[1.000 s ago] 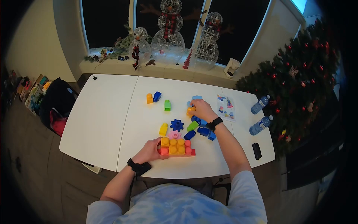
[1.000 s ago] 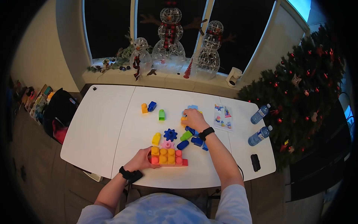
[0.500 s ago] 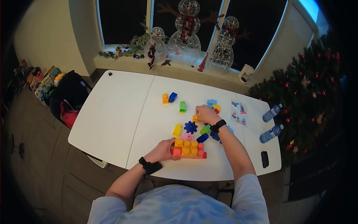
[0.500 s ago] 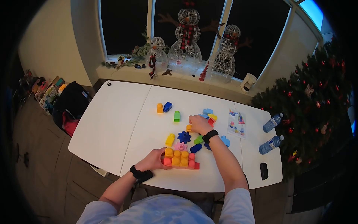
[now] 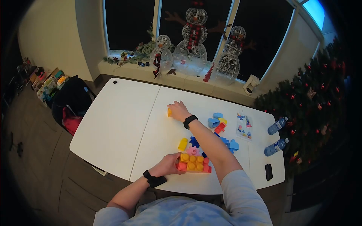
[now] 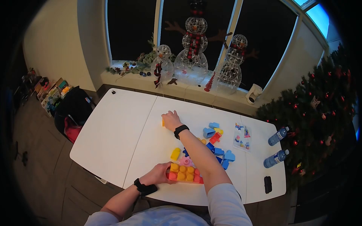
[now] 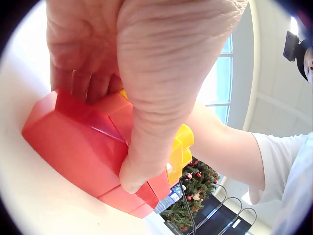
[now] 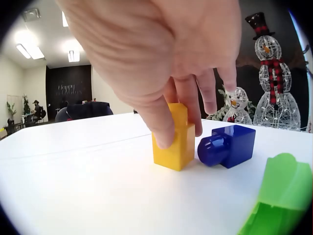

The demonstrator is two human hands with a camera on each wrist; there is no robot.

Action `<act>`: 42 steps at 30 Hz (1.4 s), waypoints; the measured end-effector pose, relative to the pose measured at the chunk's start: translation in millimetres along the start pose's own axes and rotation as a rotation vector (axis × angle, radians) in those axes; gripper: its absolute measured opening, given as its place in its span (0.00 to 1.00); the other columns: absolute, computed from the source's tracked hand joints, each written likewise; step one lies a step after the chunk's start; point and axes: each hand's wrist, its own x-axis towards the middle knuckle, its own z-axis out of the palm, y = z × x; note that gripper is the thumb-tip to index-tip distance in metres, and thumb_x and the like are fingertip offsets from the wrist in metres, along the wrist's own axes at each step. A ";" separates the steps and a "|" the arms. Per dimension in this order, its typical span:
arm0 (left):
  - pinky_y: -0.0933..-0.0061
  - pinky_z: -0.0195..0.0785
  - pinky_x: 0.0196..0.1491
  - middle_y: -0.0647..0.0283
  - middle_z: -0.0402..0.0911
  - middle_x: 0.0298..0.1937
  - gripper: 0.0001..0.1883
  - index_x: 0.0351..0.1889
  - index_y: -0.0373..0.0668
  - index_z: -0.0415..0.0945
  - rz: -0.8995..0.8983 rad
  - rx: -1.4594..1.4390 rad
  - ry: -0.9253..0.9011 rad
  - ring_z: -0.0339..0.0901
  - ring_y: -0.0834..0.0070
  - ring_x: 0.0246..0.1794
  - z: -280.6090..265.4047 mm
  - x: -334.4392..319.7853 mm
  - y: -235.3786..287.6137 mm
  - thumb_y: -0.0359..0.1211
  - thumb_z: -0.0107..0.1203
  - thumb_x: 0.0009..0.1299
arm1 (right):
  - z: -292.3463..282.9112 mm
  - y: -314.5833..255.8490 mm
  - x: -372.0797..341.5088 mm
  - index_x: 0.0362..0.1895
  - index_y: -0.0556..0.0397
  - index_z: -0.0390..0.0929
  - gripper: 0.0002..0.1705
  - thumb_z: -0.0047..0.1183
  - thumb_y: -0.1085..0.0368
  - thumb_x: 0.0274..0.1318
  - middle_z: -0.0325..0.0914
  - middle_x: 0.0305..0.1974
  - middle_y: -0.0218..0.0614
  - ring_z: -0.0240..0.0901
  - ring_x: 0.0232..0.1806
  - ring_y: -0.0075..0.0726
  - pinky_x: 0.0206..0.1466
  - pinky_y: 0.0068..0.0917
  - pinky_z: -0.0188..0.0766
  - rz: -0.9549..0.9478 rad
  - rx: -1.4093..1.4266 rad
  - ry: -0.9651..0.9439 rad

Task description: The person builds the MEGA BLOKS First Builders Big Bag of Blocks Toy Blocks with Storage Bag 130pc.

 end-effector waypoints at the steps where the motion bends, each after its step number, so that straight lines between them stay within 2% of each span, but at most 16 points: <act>1: 0.65 0.78 0.55 0.53 0.87 0.48 0.36 0.58 0.37 0.74 -0.007 -0.006 -0.003 0.86 0.59 0.47 -0.6 -1.1 1.2 0.37 0.78 0.53 | 2.0 -2.0 -0.1 0.49 0.52 0.81 0.21 0.65 0.63 0.49 0.81 0.42 0.49 0.78 0.50 0.57 0.62 0.43 0.73 -0.045 -0.006 0.063; 2: 0.64 0.78 0.55 0.52 0.86 0.48 0.36 0.58 0.37 0.74 -0.006 0.007 0.001 0.86 0.58 0.47 -1.5 -0.9 1.7 0.37 0.78 0.53 | 4.7 -3.2 -2.3 0.39 0.53 0.82 0.12 0.64 0.65 0.49 0.82 0.35 0.48 0.80 0.46 0.58 0.59 0.44 0.76 -0.088 -0.011 0.123; 6: 0.64 0.78 0.56 0.52 0.86 0.48 0.37 0.59 0.36 0.74 -0.010 0.013 0.011 0.86 0.56 0.48 0.1 -0.9 2.2 0.37 0.79 0.51 | -41.9 -20.5 -44.0 0.37 0.54 0.84 0.11 0.65 0.65 0.48 0.83 0.34 0.49 0.81 0.42 0.58 0.54 0.43 0.78 -0.090 0.160 0.034; 9: 0.64 0.78 0.56 0.51 0.86 0.49 0.38 0.59 0.36 0.74 0.006 0.019 0.022 0.85 0.56 0.48 2.4 -0.1 0.5 0.37 0.79 0.51 | -84.6 -14.9 -85.0 0.46 0.56 0.84 0.23 0.71 0.61 0.44 0.87 0.39 0.46 0.84 0.42 0.52 0.49 0.38 0.79 -0.110 0.487 0.024; 15: 0.65 0.78 0.57 0.51 0.86 0.50 0.39 0.60 0.36 0.74 -0.027 0.014 0.004 0.86 0.59 0.50 1.7 0.6 0.5 0.37 0.79 0.51 | -163.2 -19.0 -206.2 0.51 0.57 0.84 0.24 0.73 0.62 0.49 0.86 0.40 0.46 0.83 0.41 0.43 0.46 0.32 0.77 0.176 0.459 -0.220; 16: 0.65 0.78 0.58 0.51 0.86 0.50 0.39 0.60 0.36 0.74 -0.017 0.007 0.014 0.86 0.60 0.51 2.1 1.1 -1.5 0.37 0.79 0.51 | -156.3 -13.9 -224.4 0.52 0.57 0.84 0.24 0.74 0.63 0.50 0.87 0.42 0.45 0.83 0.42 0.45 0.45 0.32 0.77 0.097 0.415 -0.150; 21: 0.65 0.78 0.59 0.52 0.86 0.51 0.38 0.60 0.36 0.74 -0.016 -0.009 0.018 0.86 0.61 0.51 3.4 0.7 -2.6 0.35 0.79 0.51 | -148.8 -24.4 -276.8 0.54 0.56 0.83 0.26 0.73 0.64 0.50 0.86 0.45 0.47 0.83 0.43 0.49 0.49 0.36 0.78 0.165 0.468 -0.159; 23: 0.61 0.78 0.53 0.49 0.86 0.45 0.37 0.57 0.37 0.75 0.032 -0.047 0.075 0.85 0.52 0.47 5.5 1.2 -5.2 0.39 0.78 0.50 | -140.8 -27.0 -287.3 0.54 0.56 0.83 0.25 0.72 0.65 0.50 0.86 0.45 0.47 0.83 0.44 0.51 0.50 0.37 0.78 0.133 0.462 -0.135; 25: 0.62 0.78 0.53 0.49 0.86 0.45 0.37 0.57 0.36 0.75 0.031 -0.036 0.069 0.85 0.53 0.47 4.9 1.1 -3.9 0.38 0.78 0.50 | -134.3 -29.6 -293.6 0.55 0.57 0.83 0.25 0.71 0.66 0.51 0.86 0.45 0.48 0.83 0.45 0.52 0.50 0.39 0.78 0.100 0.456 -0.110; 27: 0.62 0.78 0.54 0.49 0.86 0.46 0.37 0.57 0.36 0.75 0.029 -0.026 0.064 0.85 0.54 0.47 4.2 0.2 -1.1 0.38 0.78 0.50 | -129.4 -32.8 -297.2 0.52 0.58 0.83 0.20 0.66 0.67 0.54 0.85 0.39 0.52 0.82 0.43 0.57 0.48 0.41 0.78 0.117 0.496 -0.043; 29: 0.65 0.77 0.59 0.54 0.86 0.52 0.37 0.60 0.37 0.74 0.005 -0.018 0.043 0.85 0.66 0.52 2.9 0.2 1.0 0.32 0.79 0.52 | -132.5 -39.0 -297.3 0.54 0.58 0.82 0.21 0.66 0.67 0.54 0.85 0.41 0.51 0.82 0.45 0.57 0.49 0.41 0.78 0.150 0.471 -0.087; 31: 0.66 0.77 0.59 0.55 0.86 0.51 0.37 0.60 0.37 0.74 -0.009 -0.026 0.038 0.85 0.67 0.51 2.4 -0.5 5.9 0.32 0.79 0.52 | -128.1 -42.2 -297.5 0.55 0.58 0.81 0.22 0.66 0.68 0.55 0.85 0.43 0.50 0.82 0.47 0.57 0.50 0.42 0.77 0.182 0.447 -0.132; 33: 0.66 0.77 0.59 0.55 0.86 0.51 0.37 0.60 0.37 0.74 -0.022 -0.037 0.033 0.85 0.69 0.51 1.1 -1.2 10.8 0.32 0.79 0.52 | -116.2 -42.1 -298.9 0.45 0.58 0.79 0.15 0.65 0.67 0.55 0.82 0.32 0.50 0.81 0.39 0.58 0.42 0.45 0.77 0.116 0.407 -0.045; 37: 0.68 0.77 0.59 0.57 0.86 0.51 0.36 0.59 0.36 0.75 -0.013 -0.047 0.034 0.84 0.70 0.49 1.7 -1.4 9.9 0.31 0.79 0.51 | -112.6 -42.7 -300.1 0.42 0.58 0.77 0.13 0.64 0.68 0.55 0.81 0.30 0.49 0.81 0.37 0.58 0.40 0.47 0.76 0.094 0.368 -0.007; 39: 0.68 0.77 0.59 0.57 0.86 0.50 0.36 0.59 0.36 0.75 -0.004 -0.043 0.035 0.84 0.71 0.49 2.3 -0.3 9.1 0.31 0.80 0.51 | -115.4 -42.3 -298.7 0.53 0.58 0.79 0.20 0.64 0.67 0.56 0.84 0.43 0.50 0.81 0.43 0.58 0.48 0.45 0.77 0.138 0.343 -0.122; 42: 0.68 0.77 0.58 0.57 0.86 0.50 0.36 0.59 0.36 0.75 0.000 -0.066 0.034 0.84 0.72 0.49 1.2 -0.8 12.1 0.31 0.79 0.52 | -120.2 -44.1 -296.6 0.52 0.58 0.79 0.20 0.64 0.66 0.56 0.84 0.43 0.50 0.81 0.44 0.57 0.47 0.45 0.77 0.123 0.322 -0.136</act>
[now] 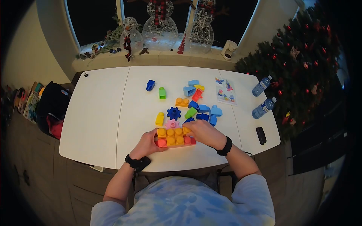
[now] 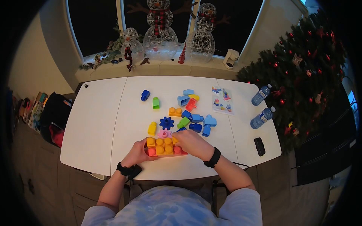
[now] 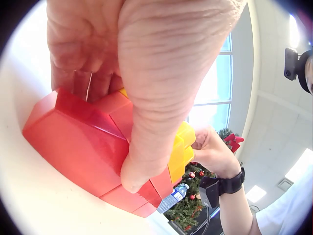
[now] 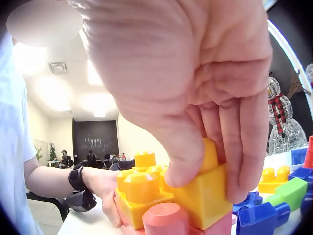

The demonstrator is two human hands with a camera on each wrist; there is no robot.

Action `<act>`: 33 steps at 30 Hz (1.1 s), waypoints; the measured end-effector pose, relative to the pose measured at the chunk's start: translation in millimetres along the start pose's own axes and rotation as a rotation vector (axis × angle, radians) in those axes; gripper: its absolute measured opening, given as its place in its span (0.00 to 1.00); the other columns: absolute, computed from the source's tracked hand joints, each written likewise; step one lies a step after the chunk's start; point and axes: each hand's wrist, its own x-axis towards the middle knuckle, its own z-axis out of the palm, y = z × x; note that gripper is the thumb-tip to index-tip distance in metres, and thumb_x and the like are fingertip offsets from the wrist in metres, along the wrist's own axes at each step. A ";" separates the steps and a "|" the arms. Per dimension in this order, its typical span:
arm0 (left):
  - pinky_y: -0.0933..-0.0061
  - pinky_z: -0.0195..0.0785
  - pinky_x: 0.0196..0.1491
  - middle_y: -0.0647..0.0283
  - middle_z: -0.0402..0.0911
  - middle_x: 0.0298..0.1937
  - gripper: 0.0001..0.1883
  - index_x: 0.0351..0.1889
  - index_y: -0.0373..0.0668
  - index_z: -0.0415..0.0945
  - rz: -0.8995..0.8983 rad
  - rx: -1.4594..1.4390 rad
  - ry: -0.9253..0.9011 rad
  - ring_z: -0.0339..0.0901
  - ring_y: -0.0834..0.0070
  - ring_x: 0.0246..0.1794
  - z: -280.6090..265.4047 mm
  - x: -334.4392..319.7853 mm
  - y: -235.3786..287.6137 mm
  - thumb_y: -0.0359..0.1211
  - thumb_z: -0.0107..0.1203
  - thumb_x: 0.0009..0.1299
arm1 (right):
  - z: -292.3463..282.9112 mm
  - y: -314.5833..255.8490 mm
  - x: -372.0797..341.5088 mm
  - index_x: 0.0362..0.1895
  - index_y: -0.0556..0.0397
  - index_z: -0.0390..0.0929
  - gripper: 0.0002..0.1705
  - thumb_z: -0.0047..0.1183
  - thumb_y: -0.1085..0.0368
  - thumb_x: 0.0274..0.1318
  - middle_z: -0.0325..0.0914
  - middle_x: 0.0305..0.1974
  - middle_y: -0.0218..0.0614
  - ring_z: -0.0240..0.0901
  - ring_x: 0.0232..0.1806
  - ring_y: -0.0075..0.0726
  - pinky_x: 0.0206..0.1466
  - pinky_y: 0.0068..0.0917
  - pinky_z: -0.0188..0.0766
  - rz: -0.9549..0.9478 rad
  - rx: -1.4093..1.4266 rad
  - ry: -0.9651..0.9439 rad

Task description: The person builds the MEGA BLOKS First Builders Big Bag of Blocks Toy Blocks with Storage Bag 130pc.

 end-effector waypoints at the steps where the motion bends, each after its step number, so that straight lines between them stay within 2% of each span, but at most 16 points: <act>1: 0.68 0.77 0.58 0.58 0.86 0.50 0.36 0.59 0.36 0.75 -0.001 0.000 0.000 0.84 0.72 0.49 0.2 0.2 -1.1 0.31 0.79 0.52 | -0.5 -0.3 0.4 0.52 0.58 0.79 0.20 0.64 0.66 0.56 0.84 0.43 0.50 0.81 0.44 0.57 0.47 0.45 0.77 -0.001 0.000 0.002; 6: 0.68 0.77 0.58 0.58 0.86 0.50 0.36 0.59 0.36 0.75 0.003 0.005 -0.001 0.84 0.73 0.48 0.4 0.3 -2.5 0.31 0.79 0.53 | -2.3 -2.9 0.4 0.52 0.58 0.79 0.20 0.65 0.67 0.55 0.84 0.40 0.50 0.82 0.43 0.57 0.45 0.44 0.78 -0.014 -0.005 0.006; 7: 0.67 0.77 0.57 0.55 0.86 0.50 0.36 0.59 0.37 0.75 0.005 -0.006 0.003 0.85 0.66 0.49 0.9 0.4 -3.5 0.33 0.79 0.52 | -1.7 -2.6 0.0 0.52 0.58 0.79 0.20 0.65 0.67 0.55 0.84 0.40 0.50 0.82 0.43 0.57 0.45 0.44 0.78 -0.015 -0.007 0.008; 8: 0.65 0.77 0.57 0.52 0.86 0.50 0.37 0.59 0.38 0.75 0.007 -0.016 0.006 0.86 0.59 0.50 1.0 0.4 -4.2 0.34 0.79 0.51 | -0.3 -1.6 -0.2 0.47 0.58 0.78 0.16 0.64 0.69 0.54 0.83 0.37 0.49 0.82 0.40 0.57 0.42 0.46 0.78 -0.052 0.005 0.052; 9: 0.65 0.77 0.57 0.52 0.86 0.50 0.37 0.59 0.38 0.75 0.009 -0.015 0.006 0.86 0.59 0.50 0.9 0.3 -4.5 0.34 0.79 0.51 | 0.6 -0.7 -0.5 0.42 0.59 0.77 0.12 0.63 0.70 0.54 0.82 0.34 0.49 0.82 0.38 0.58 0.40 0.47 0.78 -0.089 0.017 0.096; 10: 0.65 0.77 0.57 0.53 0.86 0.49 0.37 0.59 0.37 0.75 0.014 -0.004 0.006 0.86 0.60 0.50 0.6 0.1 -3.8 0.34 0.79 0.51 | 0.7 -0.3 -0.7 0.42 0.59 0.77 0.12 0.63 0.70 0.54 0.82 0.34 0.49 0.82 0.38 0.58 0.40 0.47 0.78 -0.089 0.016 0.099; 12: 0.66 0.77 0.57 0.53 0.87 0.49 0.37 0.59 0.37 0.75 0.022 0.011 0.004 0.86 0.61 0.50 0.4 -0.5 -2.0 0.34 0.79 0.51 | -0.3 0.5 -0.9 0.53 0.58 0.81 0.21 0.65 0.69 0.53 0.85 0.42 0.50 0.82 0.44 0.57 0.46 0.45 0.78 -0.014 0.043 0.028; 16: 0.67 0.78 0.55 0.55 0.87 0.49 0.36 0.58 0.37 0.75 0.036 -0.035 0.014 0.86 0.66 0.48 3.4 0.9 -9.1 0.33 0.79 0.51 | -9.7 8.0 -0.3 0.55 0.57 0.82 0.22 0.66 0.65 0.55 0.86 0.44 0.49 0.83 0.46 0.54 0.48 0.43 0.79 -0.011 0.092 0.018; 19: 0.67 0.78 0.55 0.56 0.87 0.48 0.35 0.57 0.37 0.75 0.055 -0.026 0.015 0.86 0.67 0.47 3.6 0.8 -13.3 0.33 0.79 0.51 | -27.8 32.7 21.3 0.57 0.55 0.83 0.27 0.67 0.54 0.59 0.87 0.46 0.46 0.84 0.48 0.47 0.52 0.38 0.79 -0.012 0.278 -0.029; 20: 0.67 0.78 0.55 0.56 0.87 0.47 0.35 0.57 0.37 0.75 0.062 -0.028 0.017 0.86 0.67 0.46 2.7 1.2 -8.9 0.33 0.79 0.50 | -35.0 38.7 32.8 0.57 0.55 0.83 0.27 0.67 0.54 0.59 0.87 0.46 0.46 0.84 0.48 0.47 0.52 0.38 0.79 -0.019 0.272 -0.019; 22: 0.66 0.78 0.56 0.55 0.87 0.48 0.36 0.57 0.36 0.75 0.055 0.000 0.016 0.86 0.66 0.47 1.1 0.1 -4.6 0.33 0.79 0.51 | -40.8 51.5 57.3 0.57 0.55 0.83 0.26 0.66 0.52 0.60 0.86 0.47 0.47 0.84 0.47 0.51 0.54 0.39 0.77 0.059 0.228 0.183; 24: 0.66 0.78 0.57 0.53 0.87 0.49 0.36 0.57 0.35 0.75 0.048 -0.017 0.007 0.86 0.65 0.49 2.0 1.3 -8.1 0.34 0.79 0.51 | -23.9 76.6 85.3 0.54 0.55 0.84 0.24 0.67 0.56 0.56 0.86 0.46 0.47 0.82 0.49 0.52 0.54 0.40 0.78 0.052 0.112 0.264; 26: 0.65 0.77 0.58 0.52 0.87 0.50 0.37 0.58 0.34 0.75 0.056 0.008 0.004 0.86 0.63 0.50 1.3 3.4 -10.5 0.35 0.79 0.51 | -0.5 94.7 106.6 0.45 0.53 0.86 0.16 0.66 0.62 0.52 0.86 0.41 0.46 0.80 0.49 0.53 0.51 0.42 0.78 0.007 -0.272 0.322; 30: 0.64 0.78 0.58 0.51 0.87 0.50 0.37 0.58 0.35 0.75 0.050 -0.008 0.004 0.86 0.60 0.50 1.4 4.6 -16.3 0.36 0.80 0.51 | 31.5 117.5 137.7 0.37 0.51 0.86 0.10 0.64 0.67 0.48 0.84 0.36 0.46 0.78 0.49 0.53 0.49 0.45 0.78 0.050 -0.432 0.251; 32: 0.67 0.77 0.59 0.57 0.86 0.52 0.38 0.61 0.36 0.74 0.034 0.031 -0.019 0.84 0.71 0.51 1.8 3.3 -14.1 0.33 0.80 0.52 | 37.8 118.1 141.6 0.34 0.51 0.86 0.07 0.62 0.68 0.47 0.83 0.34 0.46 0.78 0.47 0.53 0.47 0.46 0.78 0.039 -0.418 0.284; 33: 0.67 0.77 0.59 0.57 0.86 0.52 0.38 0.61 0.36 0.74 0.029 0.027 -0.015 0.84 0.71 0.51 2.5 3.3 -13.9 0.33 0.80 0.52 | 39.8 120.4 142.9 0.34 0.51 0.86 0.07 0.62 0.68 0.47 0.83 0.34 0.46 0.78 0.47 0.53 0.47 0.46 0.78 0.034 -0.417 0.278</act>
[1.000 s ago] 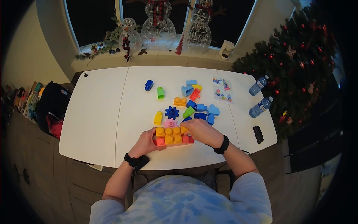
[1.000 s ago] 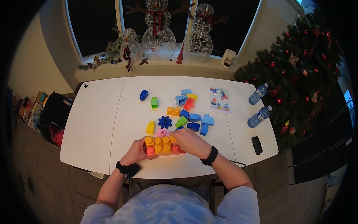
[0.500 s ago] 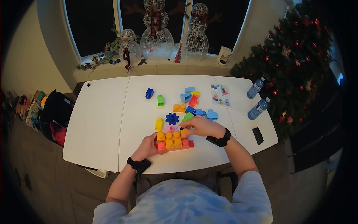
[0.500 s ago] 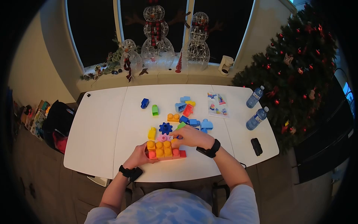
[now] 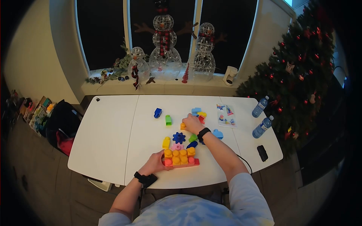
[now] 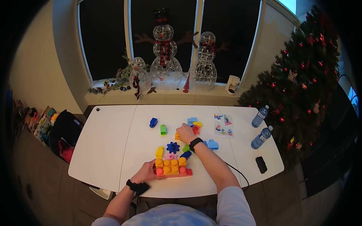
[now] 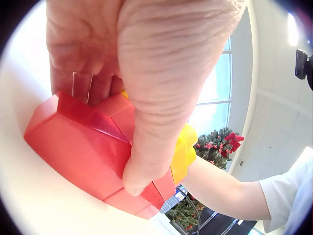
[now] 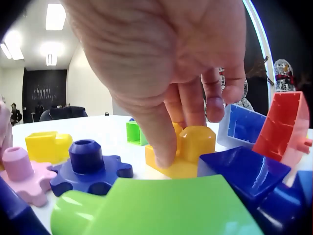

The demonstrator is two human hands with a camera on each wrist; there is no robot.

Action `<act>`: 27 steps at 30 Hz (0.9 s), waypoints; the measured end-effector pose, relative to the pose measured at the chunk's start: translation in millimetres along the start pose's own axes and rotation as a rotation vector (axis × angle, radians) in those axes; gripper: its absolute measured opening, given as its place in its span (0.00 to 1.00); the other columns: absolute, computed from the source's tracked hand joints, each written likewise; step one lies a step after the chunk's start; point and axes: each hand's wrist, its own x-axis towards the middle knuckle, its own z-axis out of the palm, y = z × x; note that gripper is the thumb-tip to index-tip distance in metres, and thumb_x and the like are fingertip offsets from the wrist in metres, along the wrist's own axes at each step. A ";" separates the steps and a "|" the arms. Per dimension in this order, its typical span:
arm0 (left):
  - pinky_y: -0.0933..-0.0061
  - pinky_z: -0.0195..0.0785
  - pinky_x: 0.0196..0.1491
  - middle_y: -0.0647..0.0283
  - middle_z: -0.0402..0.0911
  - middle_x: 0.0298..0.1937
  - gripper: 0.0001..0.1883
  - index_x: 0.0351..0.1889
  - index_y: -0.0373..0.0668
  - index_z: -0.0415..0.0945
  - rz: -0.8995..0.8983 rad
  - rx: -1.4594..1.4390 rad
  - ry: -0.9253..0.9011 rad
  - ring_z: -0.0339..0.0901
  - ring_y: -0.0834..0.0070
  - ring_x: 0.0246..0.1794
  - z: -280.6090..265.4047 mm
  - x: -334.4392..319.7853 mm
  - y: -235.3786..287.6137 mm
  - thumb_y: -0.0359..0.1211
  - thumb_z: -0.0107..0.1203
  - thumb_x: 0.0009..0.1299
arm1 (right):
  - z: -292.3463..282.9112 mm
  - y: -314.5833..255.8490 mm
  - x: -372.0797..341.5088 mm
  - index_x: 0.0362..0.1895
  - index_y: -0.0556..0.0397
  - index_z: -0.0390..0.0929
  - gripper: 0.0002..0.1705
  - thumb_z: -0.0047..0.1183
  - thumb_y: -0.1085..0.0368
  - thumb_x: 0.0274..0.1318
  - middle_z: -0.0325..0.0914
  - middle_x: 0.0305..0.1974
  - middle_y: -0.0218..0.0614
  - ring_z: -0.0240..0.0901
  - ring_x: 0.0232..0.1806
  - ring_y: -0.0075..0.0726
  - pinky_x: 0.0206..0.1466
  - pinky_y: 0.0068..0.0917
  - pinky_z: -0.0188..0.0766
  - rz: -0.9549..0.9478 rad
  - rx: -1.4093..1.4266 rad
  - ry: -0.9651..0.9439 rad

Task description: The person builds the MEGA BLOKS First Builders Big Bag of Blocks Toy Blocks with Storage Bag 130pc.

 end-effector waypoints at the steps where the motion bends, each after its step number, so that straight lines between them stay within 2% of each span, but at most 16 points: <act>1: 0.65 0.77 0.58 0.54 0.86 0.50 0.38 0.59 0.36 0.74 0.025 -0.008 0.018 0.85 0.64 0.50 0.2 0.1 0.1 0.35 0.80 0.51 | -5.3 -3.0 -0.5 0.35 0.51 0.86 0.08 0.62 0.68 0.47 0.84 0.34 0.46 0.79 0.47 0.53 0.47 0.47 0.79 0.014 0.036 0.009; 2: 0.64 0.78 0.56 0.51 0.87 0.49 0.37 0.58 0.37 0.75 0.048 -0.015 0.035 0.86 0.58 0.49 0.3 -0.7 -1.1 0.37 0.80 0.50 | -9.6 -5.8 -1.7 0.36 0.51 0.86 0.09 0.62 0.68 0.47 0.84 0.34 0.46 0.80 0.46 0.53 0.47 0.47 0.79 0.030 0.074 0.016; 5: 0.64 0.78 0.55 0.50 0.86 0.48 0.37 0.57 0.37 0.75 0.052 -0.020 0.057 0.86 0.58 0.48 2.8 0.1 -8.1 0.37 0.80 0.49 | -29.1 -4.7 0.5 0.40 0.53 0.87 0.11 0.62 0.68 0.49 0.86 0.35 0.48 0.83 0.43 0.53 0.48 0.46 0.80 0.030 0.244 0.060; 7: 0.64 0.78 0.54 0.50 0.86 0.47 0.37 0.56 0.36 0.75 0.039 -0.051 0.056 0.86 0.58 0.48 3.2 -0.3 -7.3 0.36 0.80 0.49 | -61.5 -13.8 -5.3 0.42 0.53 0.86 0.13 0.63 0.67 0.50 0.86 0.36 0.49 0.84 0.42 0.54 0.48 0.44 0.80 0.040 0.305 0.040; 9: 0.66 0.78 0.59 0.55 0.86 0.52 0.38 0.61 0.36 0.74 -0.006 0.039 0.013 0.85 0.67 0.52 -1.2 -1.0 1.4 0.32 0.80 0.52 | -91.9 -30.0 -17.3 0.45 0.54 0.86 0.15 0.63 0.67 0.51 0.86 0.37 0.49 0.85 0.41 0.54 0.49 0.42 0.81 0.052 0.366 0.026; 11: 0.66 0.78 0.59 0.56 0.86 0.52 0.38 0.60 0.36 0.74 -0.014 0.017 0.010 0.85 0.68 0.51 -0.6 -0.8 -0.4 0.32 0.80 0.52 | -121.1 -45.6 -29.2 0.50 0.53 0.85 0.17 0.64 0.65 0.54 0.87 0.37 0.42 0.86 0.40 0.45 0.48 0.36 0.81 0.044 0.561 -0.005; 12: 0.66 0.78 0.59 0.56 0.86 0.52 0.38 0.60 0.36 0.74 -0.023 0.012 0.009 0.85 0.68 0.51 -0.6 -0.6 -0.4 0.32 0.80 0.52 | -136.6 -58.4 -37.5 0.51 0.54 0.85 0.18 0.64 0.66 0.54 0.87 0.37 0.42 0.86 0.38 0.43 0.46 0.32 0.81 0.043 0.611 -0.068; 13: 0.66 0.78 0.59 0.56 0.86 0.52 0.37 0.59 0.36 0.74 -0.029 0.010 0.008 0.85 0.68 0.51 -0.5 -0.6 -0.1 0.32 0.80 0.52 | -143.4 -67.4 -44.5 0.51 0.54 0.85 0.18 0.64 0.66 0.54 0.87 0.37 0.42 0.86 0.38 0.43 0.46 0.32 0.81 0.046 0.614 -0.073; 14: 0.66 0.78 0.59 0.56 0.86 0.52 0.37 0.59 0.36 0.74 -0.031 0.008 0.005 0.85 0.68 0.51 -0.1 -0.6 0.5 0.32 0.80 0.52 | -147.9 -75.1 -51.2 0.50 0.55 0.84 0.17 0.64 0.66 0.54 0.87 0.37 0.44 0.85 0.38 0.49 0.46 0.36 0.81 -0.035 0.629 -0.143; 15: 0.65 0.77 0.57 0.53 0.86 0.49 0.36 0.57 0.35 0.74 -0.005 -0.024 0.025 0.85 0.63 0.49 0.4 -0.8 1.4 0.34 0.79 0.51 | -150.2 -83.1 -57.9 0.48 0.56 0.84 0.17 0.64 0.67 0.54 0.87 0.37 0.47 0.84 0.38 0.54 0.46 0.39 0.81 -0.114 0.644 -0.212; 16: 0.64 0.77 0.54 0.50 0.86 0.47 0.35 0.55 0.35 0.75 0.021 -0.056 0.046 0.86 0.58 0.47 0.9 -1.1 2.6 0.35 0.78 0.51 | -149.9 -93.5 -64.4 0.50 0.55 0.84 0.17 0.62 0.68 0.55 0.86 0.40 0.47 0.83 0.40 0.54 0.47 0.41 0.80 -0.144 0.583 -0.250; 19: 0.65 0.77 0.54 0.51 0.86 0.47 0.34 0.56 0.36 0.75 0.024 -0.037 0.038 0.86 0.58 0.47 -0.5 -1.7 4.7 0.35 0.78 0.51 | -129.3 -109.7 -82.7 0.52 0.53 0.83 0.18 0.63 0.68 0.56 0.85 0.43 0.44 0.83 0.44 0.51 0.49 0.40 0.79 -0.205 0.478 -0.172; 20: 0.65 0.77 0.54 0.51 0.86 0.47 0.34 0.56 0.36 0.75 0.023 -0.037 0.038 0.86 0.58 0.47 -0.8 -1.4 4.5 0.35 0.78 0.51 | -133.8 -110.5 -84.6 0.54 0.51 0.82 0.20 0.63 0.68 0.56 0.84 0.46 0.44 0.82 0.45 0.52 0.50 0.42 0.78 -0.184 0.494 -0.206; 26: 0.66 0.77 0.54 0.52 0.86 0.46 0.34 0.56 0.36 0.75 0.025 -0.060 0.043 0.86 0.60 0.46 -1.4 -1.3 7.4 0.34 0.78 0.51 | -120.3 -109.1 -95.4 0.55 0.49 0.81 0.22 0.64 0.66 0.55 0.85 0.44 0.43 0.82 0.44 0.53 0.48 0.42 0.79 -0.183 0.492 -0.149; 27: 0.66 0.78 0.54 0.55 0.86 0.47 0.34 0.57 0.37 0.75 0.007 -0.026 0.030 0.85 0.65 0.46 -2.9 -1.4 10.5 0.33 0.78 0.52 | -120.1 -110.8 -96.3 0.55 0.49 0.81 0.22 0.64 0.66 0.55 0.85 0.44 0.43 0.82 0.44 0.53 0.48 0.42 0.79 -0.180 0.495 -0.152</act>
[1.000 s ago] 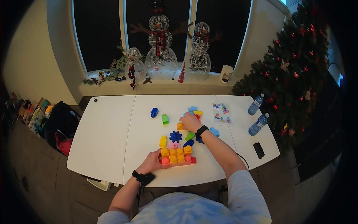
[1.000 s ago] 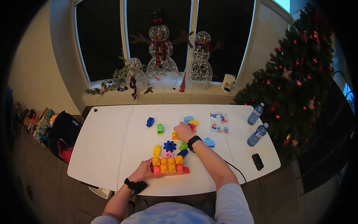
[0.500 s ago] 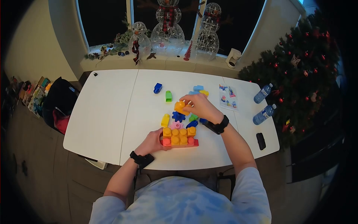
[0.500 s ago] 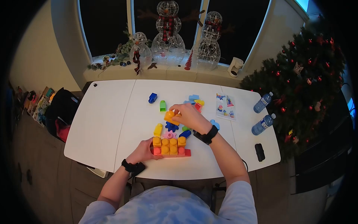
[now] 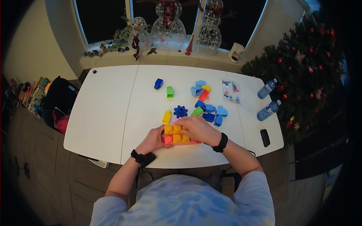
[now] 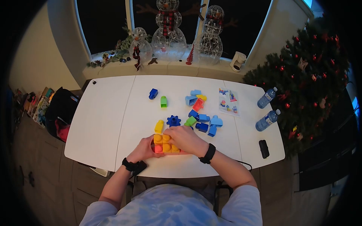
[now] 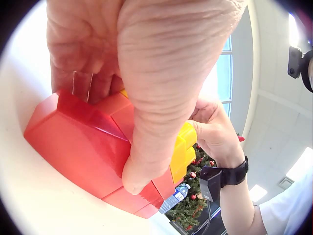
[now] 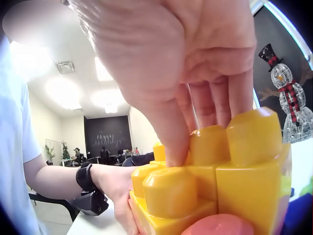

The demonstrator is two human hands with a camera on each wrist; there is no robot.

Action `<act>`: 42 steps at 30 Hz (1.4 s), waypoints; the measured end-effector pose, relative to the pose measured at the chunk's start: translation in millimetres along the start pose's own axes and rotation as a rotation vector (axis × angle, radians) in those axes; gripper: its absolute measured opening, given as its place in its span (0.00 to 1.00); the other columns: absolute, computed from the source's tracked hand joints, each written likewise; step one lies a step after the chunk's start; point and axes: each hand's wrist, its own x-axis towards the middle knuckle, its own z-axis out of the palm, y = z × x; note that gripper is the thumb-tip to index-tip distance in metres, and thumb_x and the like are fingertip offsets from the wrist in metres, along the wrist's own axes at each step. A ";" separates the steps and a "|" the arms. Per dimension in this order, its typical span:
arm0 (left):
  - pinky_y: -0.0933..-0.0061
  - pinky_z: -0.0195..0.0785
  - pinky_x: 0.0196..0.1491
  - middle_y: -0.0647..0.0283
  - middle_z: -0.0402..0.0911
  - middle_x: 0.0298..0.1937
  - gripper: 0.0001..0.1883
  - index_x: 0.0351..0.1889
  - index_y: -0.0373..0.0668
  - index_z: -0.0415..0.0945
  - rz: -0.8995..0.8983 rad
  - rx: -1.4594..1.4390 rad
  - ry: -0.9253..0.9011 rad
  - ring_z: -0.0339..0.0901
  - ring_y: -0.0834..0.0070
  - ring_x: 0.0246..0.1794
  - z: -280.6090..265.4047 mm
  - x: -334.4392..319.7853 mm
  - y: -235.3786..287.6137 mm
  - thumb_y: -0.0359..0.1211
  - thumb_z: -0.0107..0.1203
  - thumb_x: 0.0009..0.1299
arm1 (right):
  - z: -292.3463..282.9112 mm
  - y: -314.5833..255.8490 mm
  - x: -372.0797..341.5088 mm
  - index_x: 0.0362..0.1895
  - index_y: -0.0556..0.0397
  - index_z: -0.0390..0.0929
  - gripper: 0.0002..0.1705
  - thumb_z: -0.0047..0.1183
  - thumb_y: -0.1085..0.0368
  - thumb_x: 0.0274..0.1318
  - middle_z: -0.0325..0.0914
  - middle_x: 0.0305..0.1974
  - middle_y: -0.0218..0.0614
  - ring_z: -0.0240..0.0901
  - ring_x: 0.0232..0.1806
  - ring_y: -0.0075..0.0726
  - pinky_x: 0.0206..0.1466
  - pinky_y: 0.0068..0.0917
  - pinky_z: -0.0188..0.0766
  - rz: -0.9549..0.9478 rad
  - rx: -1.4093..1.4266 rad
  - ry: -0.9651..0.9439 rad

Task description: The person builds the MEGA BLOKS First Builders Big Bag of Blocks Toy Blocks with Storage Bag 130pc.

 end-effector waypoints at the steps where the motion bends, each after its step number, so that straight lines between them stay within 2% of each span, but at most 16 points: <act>1: 0.67 0.78 0.55 0.57 0.86 0.48 0.35 0.58 0.37 0.74 -0.018 0.034 -0.013 0.85 0.71 0.46 -0.5 -1.0 3.4 0.32 0.79 0.52 | 1.1 -3.2 0.0 0.56 0.48 0.82 0.22 0.64 0.66 0.55 0.85 0.43 0.43 0.83 0.43 0.52 0.48 0.42 0.79 0.019 -0.050 0.004; 9: 0.67 0.78 0.55 0.58 0.86 0.48 0.34 0.57 0.37 0.74 -0.015 0.025 -0.003 0.84 0.71 0.46 1.6 -1.9 -1.2 0.31 0.79 0.52 | 2.0 0.0 3.4 0.58 0.46 0.83 0.24 0.66 0.63 0.54 0.86 0.42 0.44 0.84 0.41 0.50 0.45 0.41 0.80 0.023 -0.145 0.019; 11: 0.67 0.78 0.56 0.58 0.86 0.48 0.35 0.58 0.36 0.74 -0.006 0.041 -0.009 0.83 0.72 0.47 -0.3 -3.0 -3.0 0.30 0.79 0.52 | -19.8 8.9 12.8 0.58 0.48 0.83 0.23 0.66 0.63 0.56 0.87 0.43 0.43 0.84 0.41 0.49 0.48 0.41 0.80 0.029 0.099 -0.203; 14: 0.68 0.77 0.58 0.54 0.86 0.49 0.38 0.59 0.33 0.74 -0.018 -0.056 -0.036 0.85 0.67 0.49 -15.8 -5.1 -5.4 0.30 0.79 0.49 | -25.5 43.6 38.0 0.58 0.49 0.83 0.24 0.67 0.61 0.56 0.86 0.47 0.44 0.83 0.48 0.50 0.54 0.40 0.78 -0.062 0.166 0.025; 16: 0.69 0.74 0.63 0.57 0.85 0.53 0.39 0.61 0.33 0.74 -0.048 -0.119 -0.098 0.82 0.72 0.53 -39.1 -9.2 -0.1 0.27 0.79 0.50 | -10.8 58.6 55.9 0.59 0.46 0.83 0.25 0.66 0.62 0.56 0.82 0.57 0.45 0.76 0.60 0.53 0.62 0.41 0.74 -0.083 0.082 0.116; 18: 0.70 0.72 0.65 0.60 0.83 0.56 0.38 0.60 0.33 0.74 -0.083 -0.104 -0.137 0.80 0.75 0.55 -59.2 -12.5 -2.2 0.26 0.78 0.50 | 11.2 67.5 77.1 0.61 0.41 0.82 0.26 0.66 0.62 0.56 0.71 0.70 0.43 0.64 0.72 0.57 0.70 0.49 0.68 -0.187 -0.135 0.014; 24: 0.70 0.74 0.63 0.63 0.84 0.54 0.38 0.59 0.36 0.75 -0.143 -0.089 -0.096 0.80 0.76 0.54 -101.1 -26.7 -17.7 0.25 0.79 0.48 | 83.1 81.2 83.3 0.62 0.36 0.81 0.34 0.67 0.64 0.45 0.64 0.73 0.37 0.53 0.78 0.54 0.68 0.72 0.62 -0.251 -0.184 -0.312; 28: 0.69 0.75 0.62 0.64 0.84 0.53 0.36 0.58 0.37 0.75 -0.184 -0.111 -0.021 0.80 0.77 0.52 -107.6 -33.6 -22.4 0.25 0.79 0.49 | 47.5 66.3 59.9 0.66 0.35 0.78 0.38 0.65 0.69 0.46 0.60 0.76 0.40 0.45 0.82 0.55 0.75 0.72 0.51 -0.109 -0.252 -0.476; 30: 0.69 0.75 0.62 0.65 0.83 0.53 0.36 0.58 0.36 0.75 -0.189 -0.115 0.011 0.80 0.77 0.52 -107.4 -30.7 -24.2 0.25 0.79 0.50 | 44.0 92.9 36.0 0.60 0.37 0.80 0.33 0.64 0.71 0.45 0.62 0.74 0.39 0.46 0.82 0.53 0.78 0.69 0.46 -0.096 -0.251 -0.445; 32: 0.69 0.75 0.61 0.65 0.83 0.54 0.36 0.59 0.36 0.74 -0.189 -0.118 0.048 0.80 0.77 0.53 -105.1 -25.8 -22.4 0.24 0.79 0.51 | 38.0 106.6 26.1 0.57 0.38 0.82 0.33 0.62 0.75 0.42 0.73 0.65 0.36 0.61 0.74 0.49 0.71 0.69 0.57 -0.153 -0.270 -0.327; 33: 0.68 0.75 0.61 0.65 0.83 0.54 0.36 0.59 0.36 0.74 -0.193 -0.095 0.071 0.80 0.76 0.53 -103.6 -23.2 -20.0 0.25 0.79 0.51 | 32.1 109.7 30.4 0.57 0.38 0.82 0.33 0.62 0.75 0.42 0.73 0.65 0.36 0.61 0.74 0.49 0.71 0.69 0.57 -0.160 -0.272 -0.329; 35: 0.68 0.76 0.61 0.64 0.83 0.54 0.36 0.59 0.35 0.74 -0.201 -0.072 0.099 0.81 0.75 0.53 -98.8 -20.6 -18.0 0.25 0.79 0.51 | -8.1 97.9 50.7 0.54 0.41 0.82 0.28 0.66 0.71 0.43 0.77 0.58 0.36 0.71 0.65 0.45 0.68 0.60 0.64 0.124 -0.278 -0.653; 36: 0.67 0.76 0.62 0.63 0.83 0.54 0.37 0.60 0.36 0.73 -0.214 -0.078 0.121 0.81 0.74 0.54 -96.8 -18.8 -18.2 0.26 0.79 0.52 | -14.6 102.0 64.3 0.54 0.41 0.82 0.28 0.66 0.71 0.43 0.77 0.58 0.36 0.71 0.65 0.45 0.68 0.60 0.64 0.118 -0.278 -0.654; 38: 0.67 0.76 0.62 0.61 0.84 0.54 0.37 0.61 0.36 0.73 -0.226 -0.076 0.144 0.82 0.72 0.54 -95.3 -16.0 -15.0 0.28 0.79 0.52 | -18.8 109.9 99.0 0.53 0.43 0.83 0.27 0.69 0.66 0.42 0.80 0.54 0.35 0.76 0.57 0.43 0.64 0.51 0.71 0.069 -0.113 -0.309; 40: 0.67 0.76 0.63 0.61 0.84 0.55 0.39 0.62 0.36 0.72 -0.283 -0.010 0.128 0.82 0.72 0.55 -94.9 -13.7 -10.7 0.28 0.79 0.52 | -1.9 124.2 146.4 0.54 0.45 0.82 0.28 0.70 0.63 0.43 0.78 0.56 0.37 0.74 0.60 0.48 0.61 0.45 0.75 -0.041 -0.133 -0.023; 42: 0.67 0.76 0.63 0.60 0.84 0.55 0.39 0.62 0.36 0.72 -0.255 -0.002 0.128 0.82 0.71 0.55 -93.1 -11.9 -13.7 0.29 0.79 0.52 | 16.5 128.5 190.4 0.59 0.43 0.80 0.34 0.71 0.60 0.42 0.72 0.63 0.42 0.68 0.67 0.52 0.64 0.51 0.73 -0.047 -0.171 0.057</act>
